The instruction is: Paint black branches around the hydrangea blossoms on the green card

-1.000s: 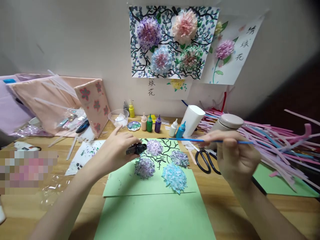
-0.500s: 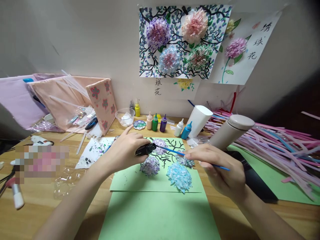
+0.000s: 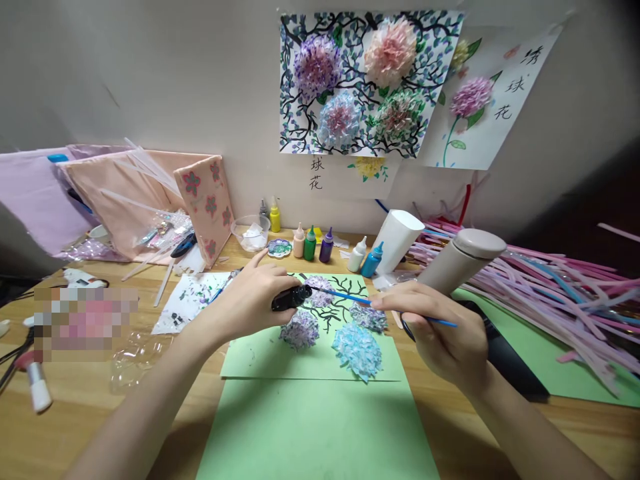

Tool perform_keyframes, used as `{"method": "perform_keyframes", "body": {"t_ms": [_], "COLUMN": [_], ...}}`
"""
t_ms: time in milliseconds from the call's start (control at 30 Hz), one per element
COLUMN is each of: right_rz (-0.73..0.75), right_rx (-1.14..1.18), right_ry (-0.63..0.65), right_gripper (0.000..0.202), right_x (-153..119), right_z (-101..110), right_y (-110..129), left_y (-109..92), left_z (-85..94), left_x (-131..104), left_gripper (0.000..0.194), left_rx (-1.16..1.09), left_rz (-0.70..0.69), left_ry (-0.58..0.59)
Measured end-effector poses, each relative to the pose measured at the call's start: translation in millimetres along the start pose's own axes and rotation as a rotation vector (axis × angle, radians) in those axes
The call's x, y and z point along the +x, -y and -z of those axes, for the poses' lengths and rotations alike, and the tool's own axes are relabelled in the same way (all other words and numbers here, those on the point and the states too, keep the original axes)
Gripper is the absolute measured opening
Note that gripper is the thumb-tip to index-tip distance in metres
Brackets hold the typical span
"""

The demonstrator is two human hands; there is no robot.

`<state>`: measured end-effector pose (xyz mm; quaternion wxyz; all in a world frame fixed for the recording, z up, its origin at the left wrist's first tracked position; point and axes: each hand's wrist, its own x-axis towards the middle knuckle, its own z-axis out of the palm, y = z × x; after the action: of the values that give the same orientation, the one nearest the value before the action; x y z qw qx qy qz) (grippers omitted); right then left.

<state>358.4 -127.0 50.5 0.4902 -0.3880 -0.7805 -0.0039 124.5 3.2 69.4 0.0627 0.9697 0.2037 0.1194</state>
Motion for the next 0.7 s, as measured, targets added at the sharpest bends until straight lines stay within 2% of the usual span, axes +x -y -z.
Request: {"method": "perform_keyframes", "body": {"t_ms": [100, 267, 333, 433, 500, 533, 700], "right_rz": [-0.013, -0.054, -0.081, -0.167, -0.256, -0.293, -0.385], "right_rx": [0.01, 0.015, 0.017, -0.029, -0.103, -0.143, -0.409], "right_ry": [-0.03, -0.008, -0.095, -0.328, -0.395, -0.385, -0.139], "right_gripper": [0.021, 0.02, 0.022, 0.028, 0.03, 0.03, 0.03], "right_x": [0.5, 1.7, 2.9, 6.2, 7.9, 8.0, -1.4], "right_z": [1.4, 1.5, 3.5, 10.8, 16.8, 19.3, 19.0], "right_y": [0.7, 1.8, 1.7, -2.9, -12.3, -19.2, -64.0], "left_y": [0.1, 1.0, 2.4, 5.6, 8.1, 9.3, 13.9], "left_z": [-1.2, -2.7, -2.3, -0.8, 0.3, 0.8, 1.8], "left_x": [0.3, -0.4, -0.8, -0.8, -0.4, -0.2, -0.2], "left_gripper": [0.023, 0.027, 0.029, 0.03, 0.03, 0.031, 0.03], "left_rx": [0.007, -0.004, -0.012, -0.015, -0.011, -0.007, -0.006], "left_rz": [0.005, 0.013, 0.011, 0.008, 0.009, 0.01, 0.001], "left_ry": [-0.002, 0.028, 0.031, 0.016, 0.004, -0.001, -0.014]}}
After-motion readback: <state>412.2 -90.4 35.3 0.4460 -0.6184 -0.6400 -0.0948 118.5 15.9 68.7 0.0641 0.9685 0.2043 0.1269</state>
